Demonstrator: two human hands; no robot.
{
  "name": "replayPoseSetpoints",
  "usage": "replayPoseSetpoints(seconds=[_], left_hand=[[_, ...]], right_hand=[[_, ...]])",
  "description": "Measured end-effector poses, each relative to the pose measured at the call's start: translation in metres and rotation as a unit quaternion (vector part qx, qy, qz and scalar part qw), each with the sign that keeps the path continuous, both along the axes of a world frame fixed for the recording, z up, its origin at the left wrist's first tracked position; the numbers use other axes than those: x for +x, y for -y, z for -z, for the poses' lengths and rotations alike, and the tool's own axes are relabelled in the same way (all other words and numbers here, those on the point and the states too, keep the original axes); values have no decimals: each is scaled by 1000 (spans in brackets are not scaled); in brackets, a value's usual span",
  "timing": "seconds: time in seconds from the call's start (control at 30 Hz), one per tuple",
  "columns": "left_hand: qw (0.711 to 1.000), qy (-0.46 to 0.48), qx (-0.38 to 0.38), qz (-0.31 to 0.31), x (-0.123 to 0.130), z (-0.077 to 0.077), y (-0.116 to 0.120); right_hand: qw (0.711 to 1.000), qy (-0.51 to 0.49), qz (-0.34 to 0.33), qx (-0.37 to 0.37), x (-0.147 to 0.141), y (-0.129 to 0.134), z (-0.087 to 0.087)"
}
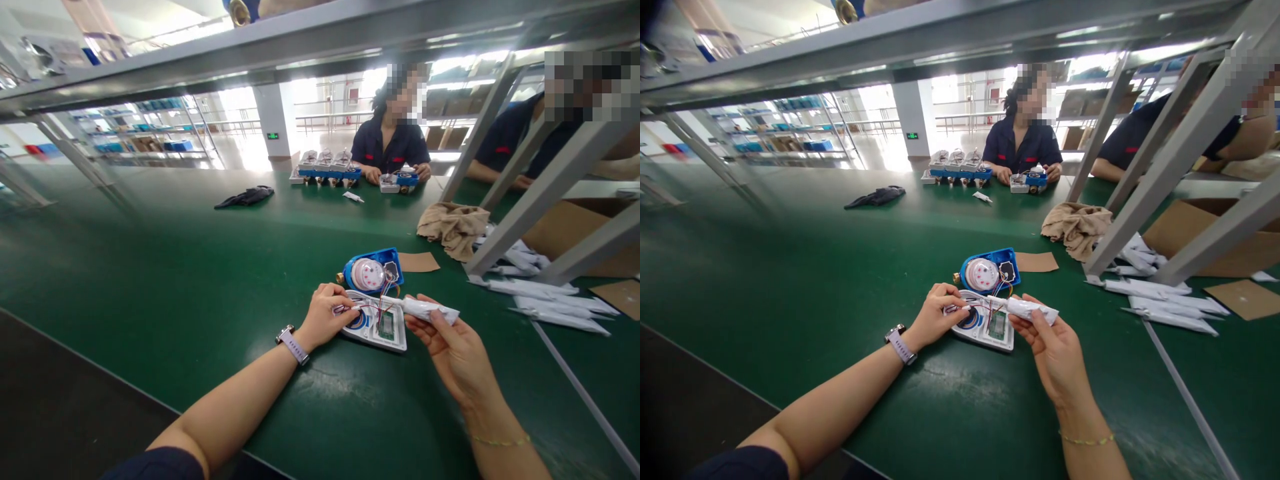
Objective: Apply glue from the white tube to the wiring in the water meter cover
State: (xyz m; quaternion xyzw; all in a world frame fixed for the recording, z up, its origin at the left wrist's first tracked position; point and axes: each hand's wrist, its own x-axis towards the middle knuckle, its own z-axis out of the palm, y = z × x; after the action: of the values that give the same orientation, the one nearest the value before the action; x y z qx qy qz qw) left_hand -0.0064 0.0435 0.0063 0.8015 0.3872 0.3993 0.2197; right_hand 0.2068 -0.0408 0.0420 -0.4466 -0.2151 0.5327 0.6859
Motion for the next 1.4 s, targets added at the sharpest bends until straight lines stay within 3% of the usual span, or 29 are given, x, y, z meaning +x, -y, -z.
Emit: replayPoseSetpoints(seconds=[0.33,0.57,0.93,1.4], left_hand=[[1000,7,19,-6,0,-3,6],[1000,4,-5,-18,0,-6,6],[1000,19,-16,-12,0,-6,7],[1000,28,-9,-5,-1,-5,7]], right_hand=[[993,112,-42,11,-4,6,4],[965,247,-90,9,-10,8,9],[916,400,-44,9,-9,9,21],[888,460,-16,16,-20,12,11]])
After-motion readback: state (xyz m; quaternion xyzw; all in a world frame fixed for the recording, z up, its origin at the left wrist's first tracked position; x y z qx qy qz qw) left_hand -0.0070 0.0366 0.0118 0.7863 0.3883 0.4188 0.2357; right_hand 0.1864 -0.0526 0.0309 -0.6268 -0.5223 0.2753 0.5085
